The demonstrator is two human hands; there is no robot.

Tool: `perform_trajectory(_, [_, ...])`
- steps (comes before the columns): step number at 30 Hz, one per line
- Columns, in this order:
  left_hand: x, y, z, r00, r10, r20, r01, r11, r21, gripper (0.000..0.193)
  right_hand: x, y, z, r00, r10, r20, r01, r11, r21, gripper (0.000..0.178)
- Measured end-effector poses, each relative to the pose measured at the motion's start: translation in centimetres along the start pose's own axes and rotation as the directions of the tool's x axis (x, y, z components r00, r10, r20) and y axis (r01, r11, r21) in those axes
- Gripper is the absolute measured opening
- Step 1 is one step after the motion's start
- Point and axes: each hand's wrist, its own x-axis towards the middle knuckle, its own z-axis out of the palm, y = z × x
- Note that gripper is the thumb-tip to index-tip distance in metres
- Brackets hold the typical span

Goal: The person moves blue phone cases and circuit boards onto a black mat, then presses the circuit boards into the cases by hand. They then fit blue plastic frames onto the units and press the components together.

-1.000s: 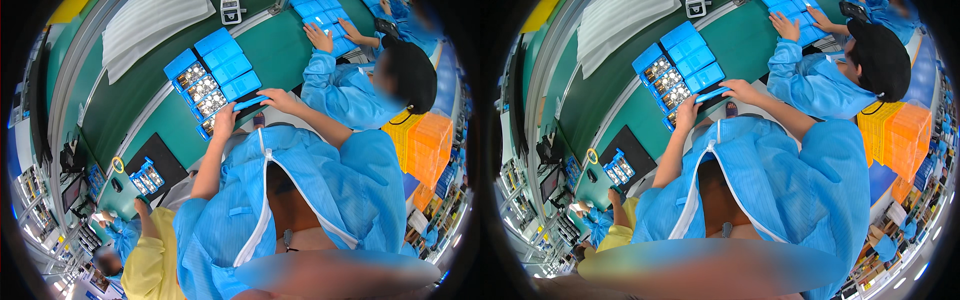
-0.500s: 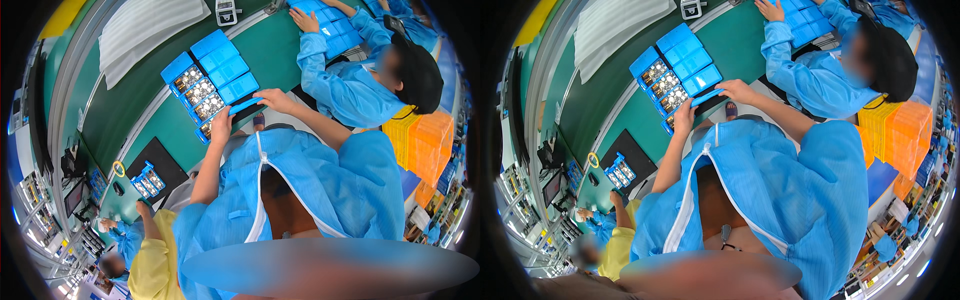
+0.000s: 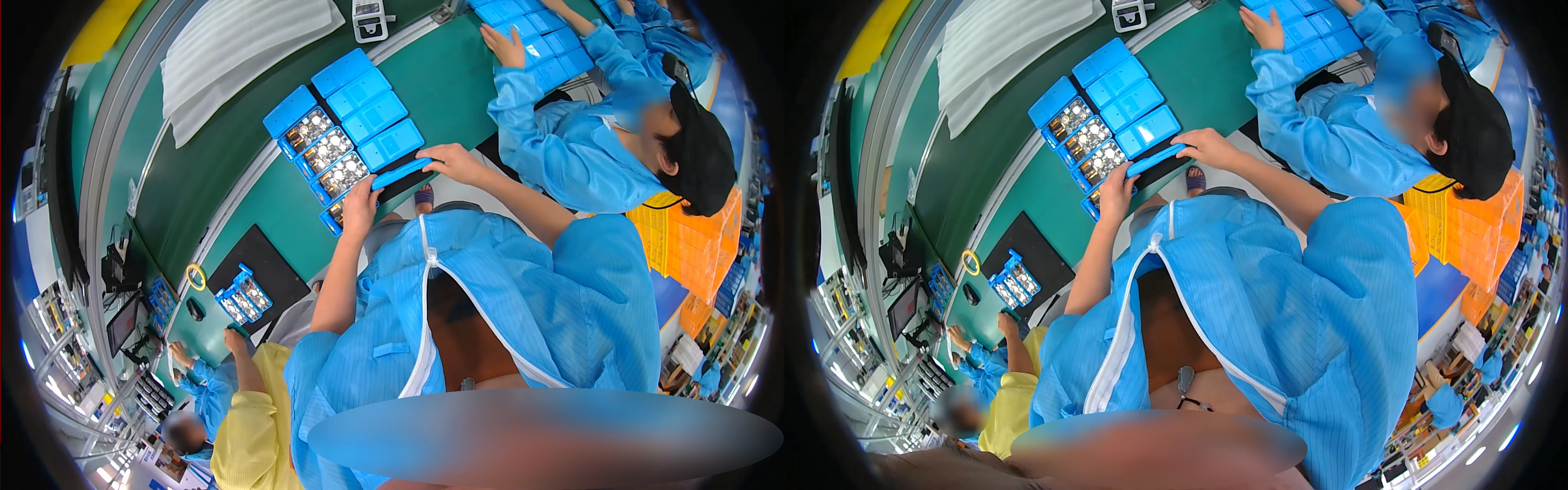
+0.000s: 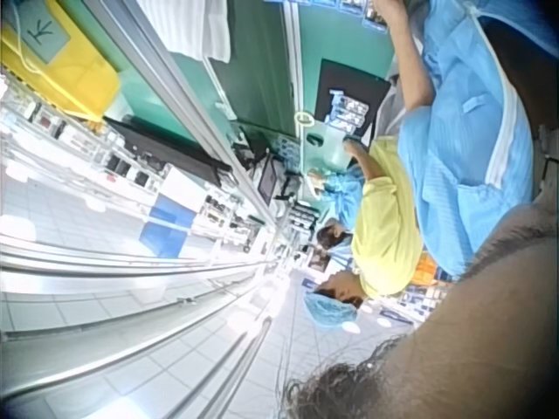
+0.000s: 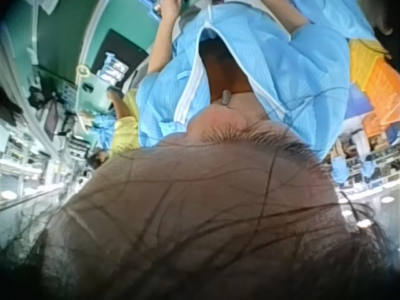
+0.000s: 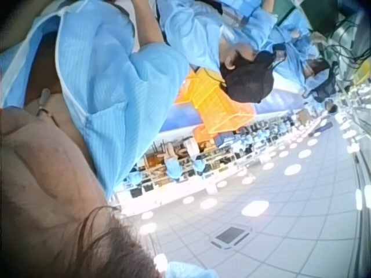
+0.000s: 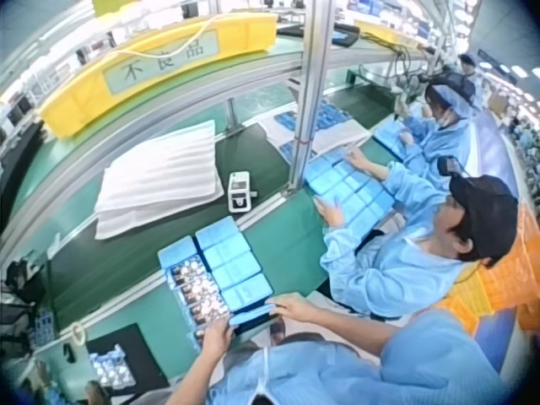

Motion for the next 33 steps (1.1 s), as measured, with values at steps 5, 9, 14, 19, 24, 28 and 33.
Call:
perform_trajectory(5, [0.0,0.1,-0.2,0.999,-0.026,0.028,0.027,0.999,-0.045,0.029,0.1,-0.8,-0.5,0.998,-0.061,-0.009,0.060,0.988,-0.143,0.031])
perform_trajectory(9, [0.8,1.8,-0.6,0.993,-0.072,0.094,0.075,0.997,-0.023,0.032,1.5,-5.3,-2.6,0.975,-0.212,0.066,0.220,0.875,-0.431,0.030])
perform_trajectory(14, [4.0,8.1,-1.3,0.975,0.218,-0.046,-0.222,0.966,-0.134,0.039,2.8,-8.6,-1.9,0.956,-0.244,0.162,0.293,0.776,-0.559,0.031])
perform_trajectory(19, [3.6,7.1,-1.6,1.000,0.010,-0.010,-0.011,0.983,-0.185,0.034,2.6,-7.7,-1.2,0.996,-0.092,-0.018,0.086,0.974,-0.209,0.030])
perform_trajectory(24, [3.0,7.2,-1.7,0.993,-0.107,-0.039,0.088,0.938,-0.335,0.031,1.3,-5.7,-0.4,0.985,-0.140,-0.097,0.135,0.989,-0.059,0.029])
perform_trajectory(28, [3.0,7.3,-2.0,0.998,-0.027,-0.061,0.008,0.960,-0.281,0.030,1.5,-6.0,0.3,0.966,-0.233,-0.115,0.220,0.969,-0.112,0.029])
perform_trajectory(33, [3.2,7.7,-2.3,0.998,-0.018,-0.063,0.002,0.970,-0.245,0.024,1.6,-6.1,0.5,0.987,-0.125,-0.097,0.120,0.991,-0.054,0.028])
